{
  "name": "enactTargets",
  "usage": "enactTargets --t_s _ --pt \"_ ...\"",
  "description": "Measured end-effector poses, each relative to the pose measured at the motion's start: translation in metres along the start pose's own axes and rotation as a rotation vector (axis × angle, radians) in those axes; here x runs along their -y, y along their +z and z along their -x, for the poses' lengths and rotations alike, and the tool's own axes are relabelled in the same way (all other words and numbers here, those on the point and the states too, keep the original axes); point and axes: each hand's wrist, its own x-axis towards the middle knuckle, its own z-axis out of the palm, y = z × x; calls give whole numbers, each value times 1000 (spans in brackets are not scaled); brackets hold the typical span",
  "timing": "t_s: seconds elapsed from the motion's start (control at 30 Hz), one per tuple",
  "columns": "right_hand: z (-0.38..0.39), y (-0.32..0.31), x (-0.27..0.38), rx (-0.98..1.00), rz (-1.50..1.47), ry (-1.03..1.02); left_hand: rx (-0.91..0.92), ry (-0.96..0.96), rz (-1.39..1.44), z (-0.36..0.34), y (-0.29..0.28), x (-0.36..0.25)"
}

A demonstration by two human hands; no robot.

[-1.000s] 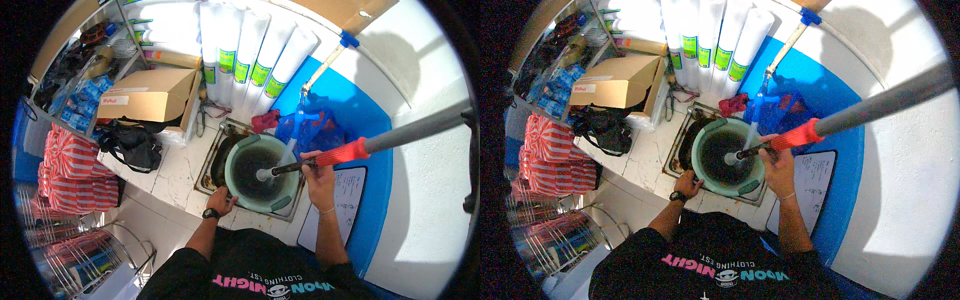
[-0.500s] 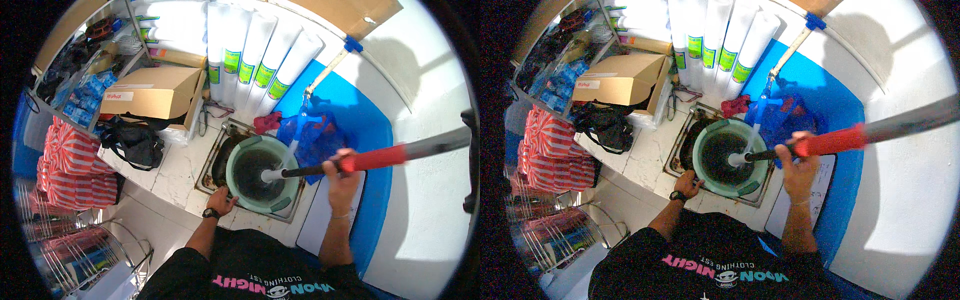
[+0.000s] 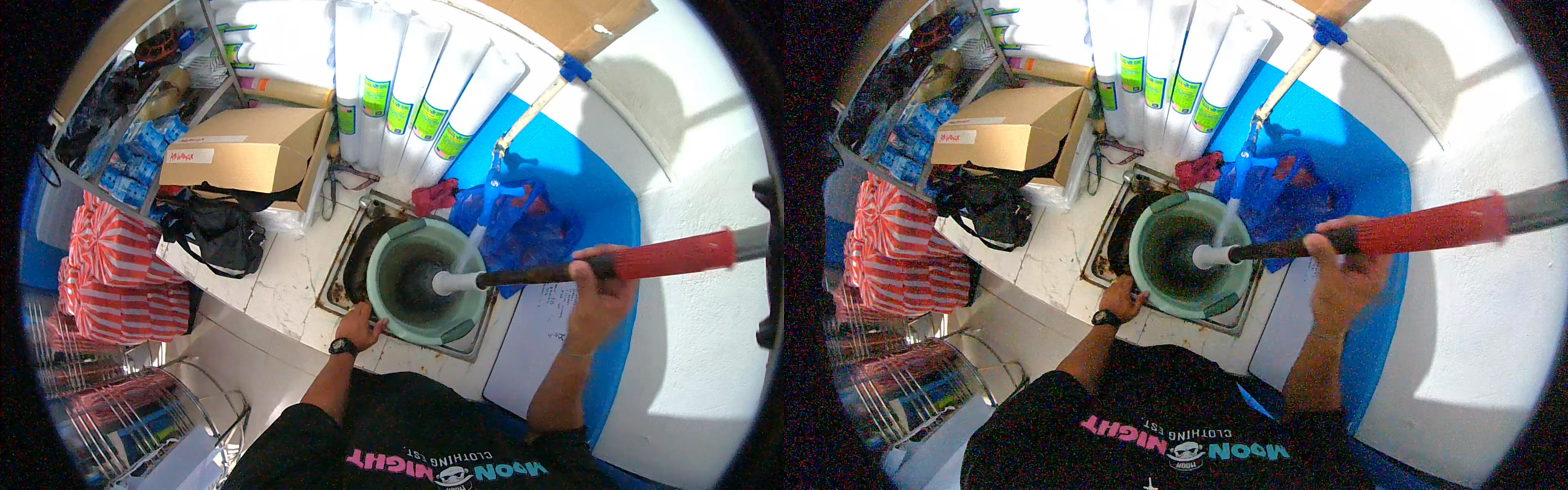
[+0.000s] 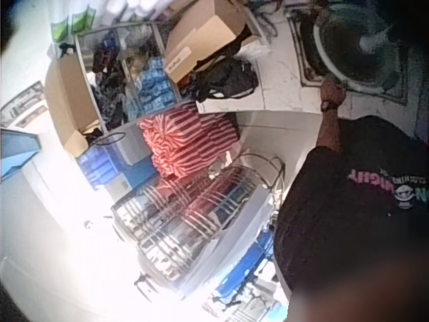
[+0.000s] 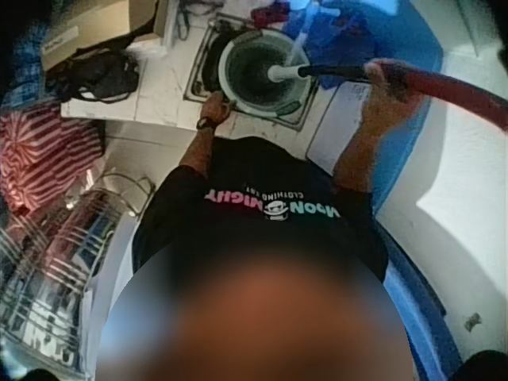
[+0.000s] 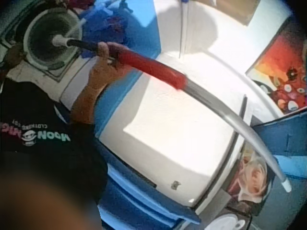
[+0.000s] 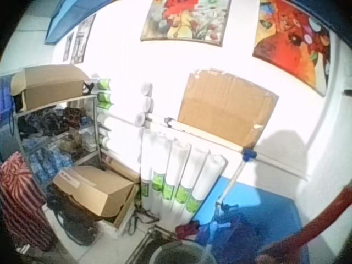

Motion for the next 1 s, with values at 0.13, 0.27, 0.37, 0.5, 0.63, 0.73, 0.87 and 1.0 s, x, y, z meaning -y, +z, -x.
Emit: enactTargets --t_s 0.13,0.27,0.37,0.5,0.63,0.73,0.87,1.0 --pt "29 39 -42 279 -46 267 -41 32 17 0 0 1" --pt "50 41 -52 288 -34 222 -39 29 17 0 -1 -1" --pt "34 18 -32 149 0 88 -46 37 12 1 -1 -2" --pt "8 -9 -4 -100 -81 1 -100 68 38 1 0 -1" --pt "22 8 -24 -48 -12 86 -106 68 22 0 2 -1" --pt "45 36 -58 197 42 177 -116 69 11 1 1 -2" --pt "52 41 -63 353 -18 291 -61 45 18 1 -1 -3" --pt "18 3 -21 179 31 140 -38 18 41 1 -1 -1"
